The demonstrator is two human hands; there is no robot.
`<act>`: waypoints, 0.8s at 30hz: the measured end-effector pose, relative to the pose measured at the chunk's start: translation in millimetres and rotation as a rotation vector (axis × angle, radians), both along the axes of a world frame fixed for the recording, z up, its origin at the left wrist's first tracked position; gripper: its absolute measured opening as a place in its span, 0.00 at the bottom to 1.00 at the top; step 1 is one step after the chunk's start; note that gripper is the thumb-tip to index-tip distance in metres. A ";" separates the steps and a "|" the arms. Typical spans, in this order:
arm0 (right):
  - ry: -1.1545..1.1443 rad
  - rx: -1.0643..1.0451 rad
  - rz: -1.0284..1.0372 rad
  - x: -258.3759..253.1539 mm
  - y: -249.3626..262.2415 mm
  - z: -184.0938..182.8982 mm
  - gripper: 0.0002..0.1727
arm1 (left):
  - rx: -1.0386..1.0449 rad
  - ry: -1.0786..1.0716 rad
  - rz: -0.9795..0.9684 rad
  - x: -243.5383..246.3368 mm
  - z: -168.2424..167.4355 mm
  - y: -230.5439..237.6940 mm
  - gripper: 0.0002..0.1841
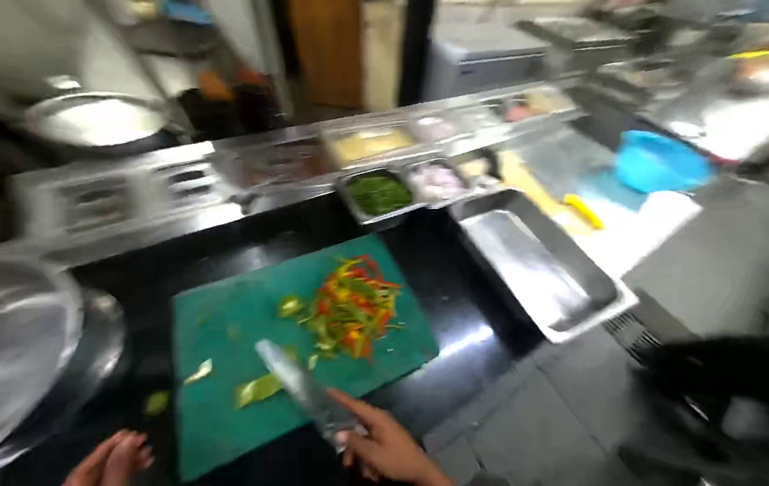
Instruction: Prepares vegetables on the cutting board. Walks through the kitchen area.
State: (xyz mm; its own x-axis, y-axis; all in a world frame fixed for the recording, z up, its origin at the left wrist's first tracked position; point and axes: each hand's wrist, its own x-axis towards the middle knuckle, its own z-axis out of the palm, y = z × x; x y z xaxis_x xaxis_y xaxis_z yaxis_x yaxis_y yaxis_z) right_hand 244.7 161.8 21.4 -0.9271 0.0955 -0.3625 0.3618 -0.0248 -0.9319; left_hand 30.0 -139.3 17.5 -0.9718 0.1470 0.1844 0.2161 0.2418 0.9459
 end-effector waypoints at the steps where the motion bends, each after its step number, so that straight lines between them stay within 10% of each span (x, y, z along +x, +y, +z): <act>1: 0.011 -0.005 -0.025 5.5 4.0 -2.0 0.35 | -0.057 -0.038 0.102 0.7 5.2 -3.5 0.17; 12: 0.019 0.109 -0.253 21.0 48.8 43.3 0.36 | -0.453 0.086 0.420 12.9 -10.2 -39.4 0.16; 19: 0.093 0.035 -0.443 17.9 53.8 54.9 0.36 | -0.405 -0.018 -0.265 33.6 5.3 120.1 0.20; 24: -0.188 0.260 -0.734 12.9 81.0 41.9 0.37 | -0.450 -0.118 -0.395 42.6 -2.6 196.8 0.16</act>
State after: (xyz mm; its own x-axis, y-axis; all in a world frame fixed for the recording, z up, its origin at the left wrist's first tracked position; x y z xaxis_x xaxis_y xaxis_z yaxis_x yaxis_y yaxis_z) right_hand 257.5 242.8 63.3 -0.5206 0.7601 -0.3888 0.4887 -0.1081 -0.8657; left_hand 72.6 57.5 14.9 -0.8378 0.5394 -0.0850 0.2711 0.5459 0.7928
